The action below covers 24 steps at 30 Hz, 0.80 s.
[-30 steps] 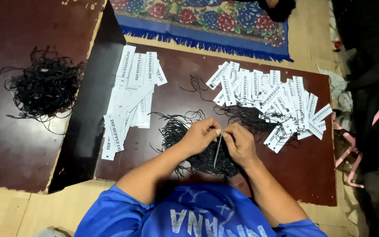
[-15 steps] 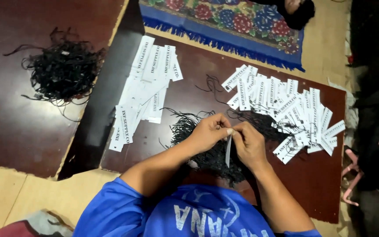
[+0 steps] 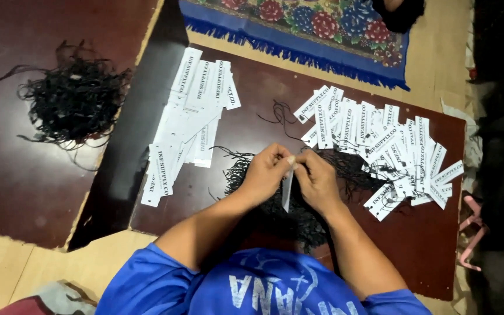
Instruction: Attaching thin black strings to paper garment tags by threading them through pre-punched holes.
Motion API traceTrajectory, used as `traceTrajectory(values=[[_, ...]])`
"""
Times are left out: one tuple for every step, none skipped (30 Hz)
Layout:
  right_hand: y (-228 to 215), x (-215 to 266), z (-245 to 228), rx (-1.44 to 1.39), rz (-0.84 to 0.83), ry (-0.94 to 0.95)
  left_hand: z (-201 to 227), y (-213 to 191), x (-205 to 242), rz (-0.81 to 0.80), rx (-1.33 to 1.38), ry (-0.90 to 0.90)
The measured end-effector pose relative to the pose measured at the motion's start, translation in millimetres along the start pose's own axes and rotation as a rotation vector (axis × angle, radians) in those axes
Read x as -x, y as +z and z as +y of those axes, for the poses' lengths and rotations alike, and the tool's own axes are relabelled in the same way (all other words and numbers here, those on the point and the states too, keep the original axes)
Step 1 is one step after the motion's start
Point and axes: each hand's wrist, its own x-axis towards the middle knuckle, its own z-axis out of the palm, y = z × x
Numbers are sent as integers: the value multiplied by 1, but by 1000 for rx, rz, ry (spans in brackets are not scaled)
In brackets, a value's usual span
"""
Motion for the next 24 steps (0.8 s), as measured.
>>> traceTrajectory(values=[[1, 1, 1, 4, 3, 6, -1, 0, 0, -7, 1, -3], [2, 1, 2, -8, -6, 9, -1, 0, -1, 15, -51, 2], [4, 1, 3, -20, -15, 12, -1, -1, 0, 38, -103, 6], [3, 0, 4, -19, -11, 5, 3, 0, 0, 38, -104, 15], [3, -2, 4, -23, -15, -7, 7, 0, 1, 46, -123, 35], [4, -1, 4, -30, -20, -15, 11, 1, 4, 54, -143, 50], [3, 0, 4, -31, -17, -18, 12, 1, 4, 55, -145, 54], [3, 0, 4, -47, -17, -20, 12, 1, 5, 58, -150, 65], [3, 1, 4, -62, -17, -21, 12, 1, 6, 62, -154, 77], [3, 2, 5, -64, -22, -23, 12, 1, 5, 67, -153, 76], [3, 3, 6, -65, -21, -26, 12, 1, 5, 70, -160, 97], [4, 2, 8, -65, -20, -32, 12, 1, 4, 74, -166, 121], [4, 3, 6, -65, -25, -36, 9, 1, 4, 80, -163, 123], [3, 2, 5, -62, -29, -37, 7, 1, 3, 84, -171, 130], [2, 2, 3, -59, -33, -38, 6, 2, 3, 89, -178, 137], [2, 2, 4, -56, -31, -44, 3, 2, 2, 89, -178, 143], [1, 3, 4, -51, -43, -36, 1, 2, 1, 102, -142, 132], [1, 5, 4, -48, -50, -24, -1, 3, 0, 110, -110, 119], [1, 5, 5, -46, -44, -27, -2, 3, 1, 105, -112, 124], [0, 7, 6, -47, -43, -27, -3, 2, 1, 95, -115, 108], [0, 9, 8, -47, -43, -27, -3, 3, 1, 85, -119, 93], [-1, 9, 5, -44, -30, -22, -6, 3, 1, 72, -123, 94], [-2, 9, 3, -51, -30, -10, -8, 4, 0, 71, -117, 90], [-2, 9, 2, -59, -30, 1, -11, 3, -1, 72, -111, 87]])
